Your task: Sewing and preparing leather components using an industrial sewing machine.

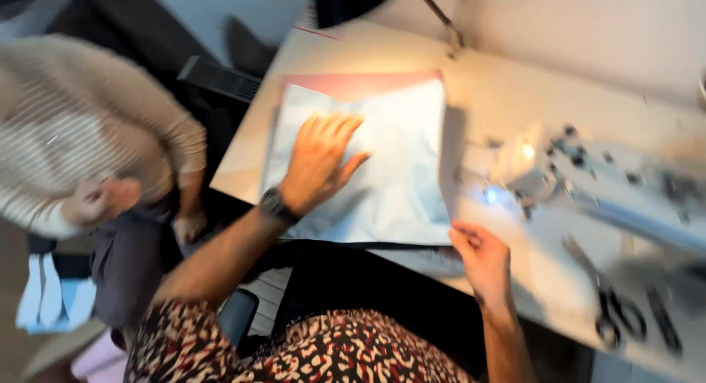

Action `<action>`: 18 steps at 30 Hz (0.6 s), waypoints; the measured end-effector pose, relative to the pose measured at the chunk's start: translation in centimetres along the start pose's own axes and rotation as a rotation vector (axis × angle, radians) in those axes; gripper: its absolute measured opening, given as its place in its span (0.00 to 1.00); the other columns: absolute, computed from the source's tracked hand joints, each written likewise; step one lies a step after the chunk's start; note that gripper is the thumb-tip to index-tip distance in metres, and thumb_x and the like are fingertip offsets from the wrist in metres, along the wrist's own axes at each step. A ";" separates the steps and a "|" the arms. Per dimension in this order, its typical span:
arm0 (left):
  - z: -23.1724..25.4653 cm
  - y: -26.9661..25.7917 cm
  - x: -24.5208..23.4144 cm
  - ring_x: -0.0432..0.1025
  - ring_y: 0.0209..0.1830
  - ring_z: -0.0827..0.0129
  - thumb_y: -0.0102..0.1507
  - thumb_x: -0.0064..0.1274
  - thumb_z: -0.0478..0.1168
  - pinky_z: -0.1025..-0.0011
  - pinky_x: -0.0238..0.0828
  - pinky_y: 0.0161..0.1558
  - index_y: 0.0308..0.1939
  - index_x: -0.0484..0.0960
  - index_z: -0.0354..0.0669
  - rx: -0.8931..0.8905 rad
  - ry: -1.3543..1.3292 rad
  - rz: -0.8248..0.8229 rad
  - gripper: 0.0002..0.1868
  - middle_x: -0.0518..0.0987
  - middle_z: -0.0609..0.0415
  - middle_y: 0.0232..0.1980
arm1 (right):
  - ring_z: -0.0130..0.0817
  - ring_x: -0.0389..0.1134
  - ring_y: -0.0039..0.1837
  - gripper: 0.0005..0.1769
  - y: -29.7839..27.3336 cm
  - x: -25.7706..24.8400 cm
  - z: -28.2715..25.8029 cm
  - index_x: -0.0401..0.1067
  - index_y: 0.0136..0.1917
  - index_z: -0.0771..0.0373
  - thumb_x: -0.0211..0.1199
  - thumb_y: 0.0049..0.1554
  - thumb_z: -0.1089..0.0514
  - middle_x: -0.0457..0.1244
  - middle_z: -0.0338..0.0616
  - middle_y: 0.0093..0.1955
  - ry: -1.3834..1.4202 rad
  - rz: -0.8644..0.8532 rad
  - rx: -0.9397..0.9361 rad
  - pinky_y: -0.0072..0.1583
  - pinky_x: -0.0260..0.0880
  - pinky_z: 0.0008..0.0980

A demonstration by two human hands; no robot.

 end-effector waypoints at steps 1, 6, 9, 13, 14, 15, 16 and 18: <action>-2.3 -3.1 -0.9 0.72 0.58 0.51 0.62 0.61 0.52 0.54 0.62 0.63 0.62 0.76 0.38 -0.216 0.005 -0.051 0.30 0.79 0.43 0.57 | 0.31 0.72 0.48 0.17 0.0 -0.4 0.7 0.74 0.59 0.76 0.64 0.59 0.64 0.70 0.49 0.49 0.027 0.022 0.047 0.50 0.80 0.36; -6.6 -16.5 -6.5 0.75 0.49 0.50 0.60 0.61 0.57 0.54 0.70 0.48 0.50 0.81 0.38 -0.729 0.213 0.002 0.27 0.82 0.45 0.48 | 0.34 0.72 0.48 0.17 0.4 0.4 1.4 0.71 0.60 0.77 0.63 0.60 0.65 0.69 0.51 0.49 0.055 -0.054 0.085 0.50 0.81 0.41; -6.8 -21.1 -5.9 0.78 0.39 0.50 0.61 0.59 0.59 0.55 0.74 0.39 0.41 0.84 0.41 -0.923 0.050 -0.089 0.24 0.83 0.46 0.38 | 0.33 0.70 0.48 0.16 -0.3 0.3 0.2 0.70 0.61 0.77 0.62 0.62 0.65 0.68 0.52 0.49 0.047 -0.007 0.039 0.51 0.80 0.42; -5.9 -21.8 -4.3 0.78 0.31 0.50 0.65 0.57 0.53 0.55 0.72 0.33 0.34 0.84 0.42 -0.997 -0.205 -0.061 0.18 0.82 0.47 0.30 | 0.33 0.71 0.48 0.14 -0.5 0.0 -0.2 0.70 0.61 0.76 0.61 0.63 0.65 0.68 0.52 0.50 0.044 0.039 -0.007 0.52 0.80 0.40; -5.6 -21.4 -4.7 0.77 0.30 0.49 0.65 0.57 0.51 0.55 0.71 0.30 0.34 0.83 0.41 -0.986 -0.211 -0.005 0.17 0.82 0.46 0.29 | 0.32 0.71 0.49 0.14 -0.7 0.0 -0.4 0.70 0.61 0.76 0.61 0.63 0.65 0.68 0.51 0.51 0.042 0.038 -0.024 0.52 0.80 0.39; -5.9 -21.1 -4.4 0.77 0.30 0.49 0.65 0.57 0.51 0.55 0.71 0.30 0.34 0.83 0.41 -0.971 -0.227 -0.019 0.17 0.82 0.46 0.29 | 0.32 0.71 0.49 0.14 -0.4 -0.1 -0.1 0.70 0.61 0.76 0.61 0.63 0.65 0.68 0.51 0.51 0.041 0.062 -0.021 0.52 0.80 0.39; -6.2 -20.7 -4.7 0.77 0.30 0.50 0.66 0.58 0.50 0.56 0.70 0.30 0.34 0.83 0.40 -0.940 -0.221 0.048 0.16 0.81 0.46 0.30 | 0.32 0.71 0.50 0.15 0.0 0.2 -0.1 0.70 0.61 0.76 0.62 0.63 0.65 0.68 0.50 0.51 0.059 0.039 -0.062 0.53 0.81 0.40; -6.5 -19.5 -5.3 0.77 0.31 0.51 0.67 0.59 0.48 0.57 0.70 0.30 0.35 0.82 0.40 -0.898 -0.232 0.091 0.15 0.81 0.46 0.31 | 0.31 0.70 0.51 0.15 0.0 0.4 0.2 0.69 0.61 0.76 0.62 0.63 0.65 0.67 0.49 0.51 0.076 0.043 -0.090 0.53 0.81 0.40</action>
Point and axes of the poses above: each hand's wrist, its own y-axis towards the middle knuckle, its own x-axis out of the palm, z = x × y, the point moved 9 cm from there along y, towards the middle knuckle
